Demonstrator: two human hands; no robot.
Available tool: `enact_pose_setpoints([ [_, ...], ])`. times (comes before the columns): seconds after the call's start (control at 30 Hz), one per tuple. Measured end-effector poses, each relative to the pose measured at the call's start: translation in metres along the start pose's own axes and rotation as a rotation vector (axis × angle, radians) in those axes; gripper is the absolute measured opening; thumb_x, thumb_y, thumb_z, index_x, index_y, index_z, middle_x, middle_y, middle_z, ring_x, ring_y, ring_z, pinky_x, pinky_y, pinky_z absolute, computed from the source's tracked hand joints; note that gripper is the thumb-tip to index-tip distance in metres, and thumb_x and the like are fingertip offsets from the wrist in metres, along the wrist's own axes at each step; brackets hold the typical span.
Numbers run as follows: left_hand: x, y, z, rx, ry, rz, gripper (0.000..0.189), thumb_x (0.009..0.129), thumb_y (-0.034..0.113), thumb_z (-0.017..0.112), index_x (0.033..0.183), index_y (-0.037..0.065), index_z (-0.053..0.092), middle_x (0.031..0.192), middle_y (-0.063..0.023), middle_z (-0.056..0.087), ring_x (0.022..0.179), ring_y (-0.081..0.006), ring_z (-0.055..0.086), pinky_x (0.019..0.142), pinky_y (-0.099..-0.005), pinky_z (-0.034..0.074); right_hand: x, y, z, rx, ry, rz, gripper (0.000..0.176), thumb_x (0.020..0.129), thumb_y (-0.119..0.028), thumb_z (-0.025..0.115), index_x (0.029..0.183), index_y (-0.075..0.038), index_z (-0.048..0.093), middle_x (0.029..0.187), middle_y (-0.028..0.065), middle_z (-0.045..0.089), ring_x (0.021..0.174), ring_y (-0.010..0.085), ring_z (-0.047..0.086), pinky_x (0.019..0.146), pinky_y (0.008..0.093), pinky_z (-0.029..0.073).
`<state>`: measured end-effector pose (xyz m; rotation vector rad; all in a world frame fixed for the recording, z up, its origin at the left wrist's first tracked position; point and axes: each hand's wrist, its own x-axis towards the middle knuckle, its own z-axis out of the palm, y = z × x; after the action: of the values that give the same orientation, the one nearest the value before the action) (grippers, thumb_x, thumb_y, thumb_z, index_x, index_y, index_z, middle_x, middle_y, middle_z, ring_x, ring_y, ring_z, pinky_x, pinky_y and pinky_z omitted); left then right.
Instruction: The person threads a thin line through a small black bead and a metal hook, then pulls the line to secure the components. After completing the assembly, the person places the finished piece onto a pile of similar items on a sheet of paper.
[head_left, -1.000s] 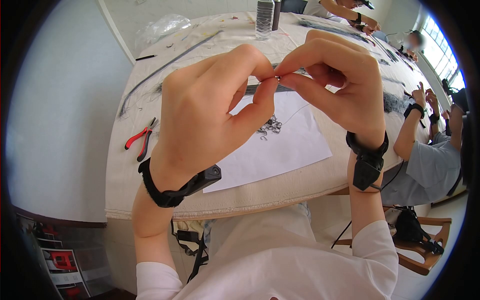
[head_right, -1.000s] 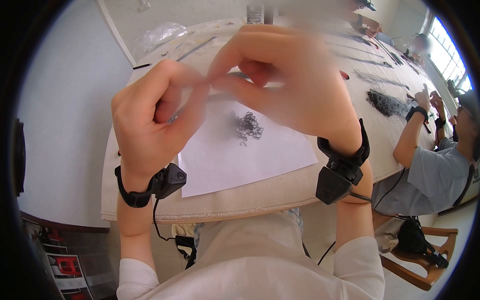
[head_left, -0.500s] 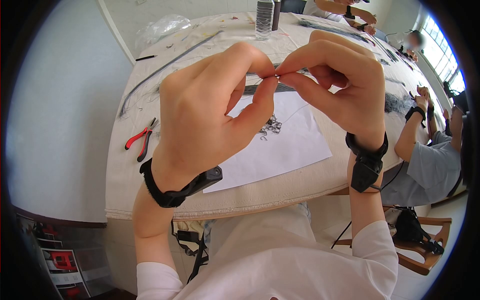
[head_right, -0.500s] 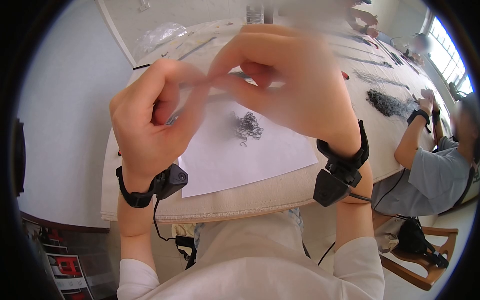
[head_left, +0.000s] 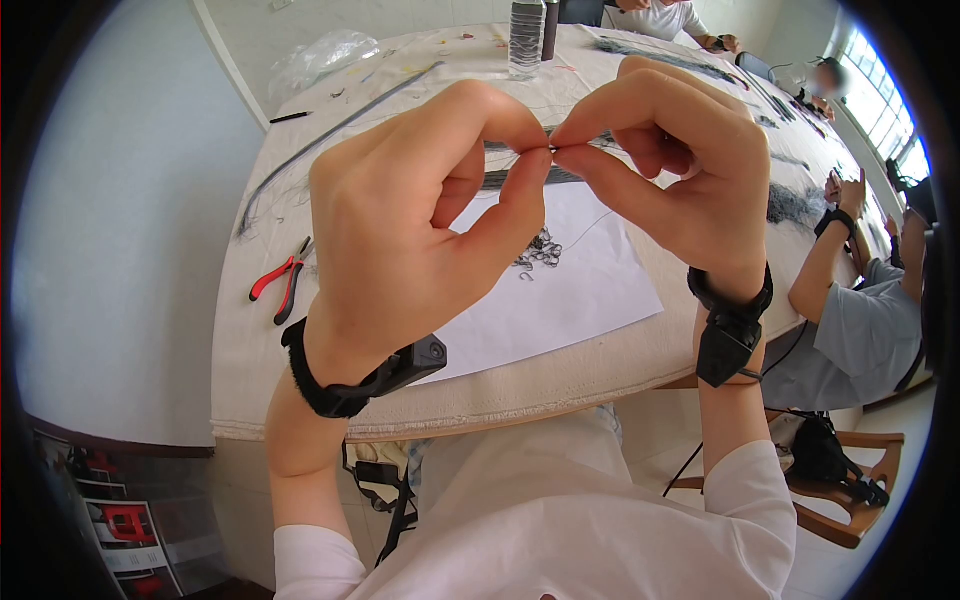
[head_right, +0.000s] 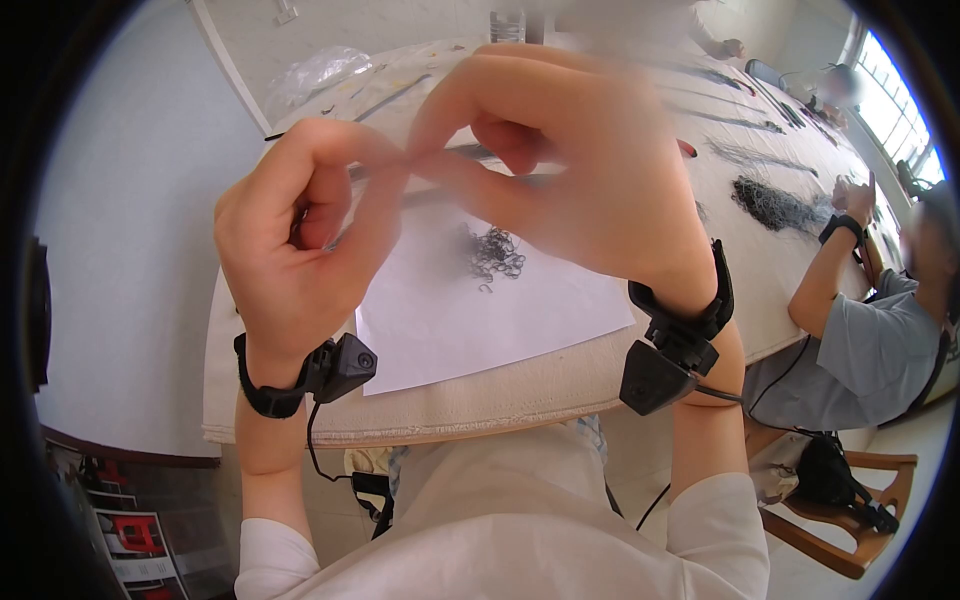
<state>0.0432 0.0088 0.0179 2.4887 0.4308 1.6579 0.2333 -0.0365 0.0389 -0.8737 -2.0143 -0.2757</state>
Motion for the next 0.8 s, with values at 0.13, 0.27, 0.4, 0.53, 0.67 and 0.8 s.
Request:
enact_pose_setpoints([
  [0.13, 0.0, 0.001, 0.0, 0.023, 0.006, -0.015, 0.018, 0.071, -0.006, 0.069, 0.084, 0.006, 0.064, 0.056, 0.0076, 0.029, 0.05, -0.0022, 0.023, 0.046, -0.02, 0.017, 0.0, 0.0, 0.0, -0.001, 0.006, -0.002, 0.019, 0.068, 0.003, 0.075, 0.084, -0.005, 0.07, 0.065, -0.0028, 0.051, 0.049, 0.0024, 0.036, 0.044, 0.0209, 0.02],
  [0.27, 0.0, 0.0, 0.0, 0.025, 0.005, -0.013, 0.019, 0.071, -0.005, 0.069, 0.085, 0.006, 0.064, 0.056, 0.0077, 0.029, 0.05, -0.0021, 0.023, 0.046, -0.0199, 0.017, 0.0, 0.001, 0.001, -0.008, 0.004, -0.007, 0.019, 0.068, 0.003, 0.074, 0.084, -0.005, 0.07, 0.065, -0.0027, 0.051, 0.049, 0.0025, 0.036, 0.044, 0.0209, 0.02],
  [0.4, 0.0, -0.001, 0.001, 0.021, 0.013, 0.007, 0.018, 0.071, -0.005, 0.069, 0.084, 0.006, 0.064, 0.056, 0.0076, 0.03, 0.05, -0.0023, 0.024, 0.046, -0.0202, 0.017, 0.0, 0.001, 0.001, -0.027, 0.006, -0.025, 0.02, 0.068, 0.003, 0.074, 0.086, -0.005, 0.069, 0.066, -0.003, 0.052, 0.05, 0.0024, 0.035, 0.044, 0.0205, 0.02],
  [0.53, 0.001, -0.001, 0.001, 0.025, 0.035, 0.029, 0.021, 0.067, -0.007, 0.067, 0.081, 0.007, 0.063, 0.058, 0.0069, 0.033, 0.051, -0.0036, 0.026, 0.046, -0.0209, 0.018, -0.001, -0.001, 0.002, 0.003, 0.014, 0.029, 0.024, 0.069, 0.002, 0.073, 0.091, -0.004, 0.068, 0.065, -0.0045, 0.05, 0.051, 0.002, 0.034, 0.045, 0.0197, 0.021],
  [0.67, 0.002, -0.008, 0.001, 0.041, 0.05, 0.103, 0.023, 0.064, -0.008, 0.066, 0.08, 0.008, 0.063, 0.063, 0.0055, 0.038, 0.053, -0.0045, 0.028, 0.047, -0.0209, 0.02, 0.0, 0.0, 0.0, 0.053, -0.019, 0.01, 0.024, 0.072, 0.002, 0.07, 0.095, -0.004, 0.066, 0.065, -0.0053, 0.05, 0.052, 0.0019, 0.034, 0.046, 0.019, 0.022],
  [0.8, 0.001, -0.012, 0.005, 0.005, 0.081, 0.107, 0.023, 0.064, -0.008, 0.066, 0.079, 0.008, 0.063, 0.074, 0.0036, 0.044, 0.055, -0.0045, 0.031, 0.048, -0.0204, 0.021, 0.001, -0.003, 0.0, 0.103, -0.043, 0.045, 0.019, 0.076, 0.002, 0.063, 0.095, -0.002, 0.065, 0.066, -0.0044, 0.052, 0.053, 0.0023, 0.036, 0.048, 0.0183, 0.024],
])
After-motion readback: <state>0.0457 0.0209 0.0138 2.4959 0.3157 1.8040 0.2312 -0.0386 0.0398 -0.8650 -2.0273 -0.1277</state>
